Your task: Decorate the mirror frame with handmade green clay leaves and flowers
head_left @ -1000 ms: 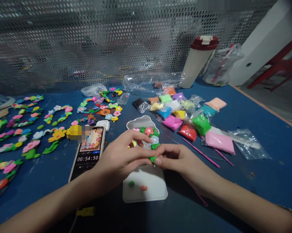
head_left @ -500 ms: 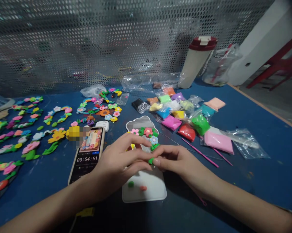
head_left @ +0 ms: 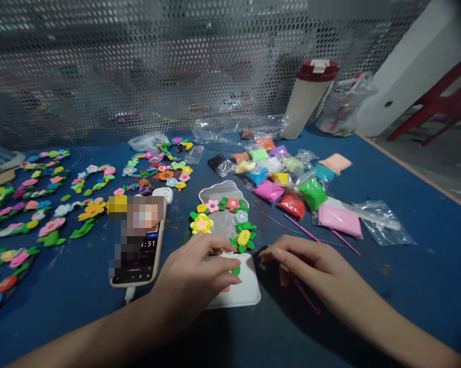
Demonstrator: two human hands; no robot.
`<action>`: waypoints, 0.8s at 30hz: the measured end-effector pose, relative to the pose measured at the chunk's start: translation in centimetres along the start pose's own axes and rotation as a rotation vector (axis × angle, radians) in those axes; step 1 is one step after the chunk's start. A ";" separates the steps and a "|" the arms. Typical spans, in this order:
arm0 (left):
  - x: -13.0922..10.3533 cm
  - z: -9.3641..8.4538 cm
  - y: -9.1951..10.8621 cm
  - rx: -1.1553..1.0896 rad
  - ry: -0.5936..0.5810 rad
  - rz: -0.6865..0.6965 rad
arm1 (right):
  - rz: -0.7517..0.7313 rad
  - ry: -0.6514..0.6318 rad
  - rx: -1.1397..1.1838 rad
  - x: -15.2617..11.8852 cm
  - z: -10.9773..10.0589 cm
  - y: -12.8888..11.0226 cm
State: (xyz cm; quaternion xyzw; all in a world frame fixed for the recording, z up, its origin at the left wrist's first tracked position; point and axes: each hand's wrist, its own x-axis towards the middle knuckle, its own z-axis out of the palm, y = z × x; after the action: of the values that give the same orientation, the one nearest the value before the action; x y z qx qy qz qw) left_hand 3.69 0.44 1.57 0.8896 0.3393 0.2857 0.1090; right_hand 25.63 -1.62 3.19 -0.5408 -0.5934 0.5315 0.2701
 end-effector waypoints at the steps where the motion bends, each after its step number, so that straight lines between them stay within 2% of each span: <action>1: 0.0 0.3 0.0 0.001 -0.029 -0.007 | -0.015 0.034 -0.078 -0.4 -0.4 0.2; 6: 0.3 1.4 -0.3 0.039 -0.118 0.035 | -0.129 0.164 -0.499 -1.8 -1.1 2.1; 14: 0.0 1.1 -0.3 0.084 -0.165 0.033 | -0.309 0.368 -1.214 -1.0 0.1 5.2; 24: -0.2 1.4 -0.8 0.068 -0.126 0.032 | -0.471 0.277 -1.441 -0.1 0.1 4.0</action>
State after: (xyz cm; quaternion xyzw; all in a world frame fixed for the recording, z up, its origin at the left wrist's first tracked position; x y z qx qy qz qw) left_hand 3.98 0.85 0.01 0.9141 0.3272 0.2195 0.0954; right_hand 26.92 -2.32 -0.48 -0.5043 -0.8532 -0.1303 0.0288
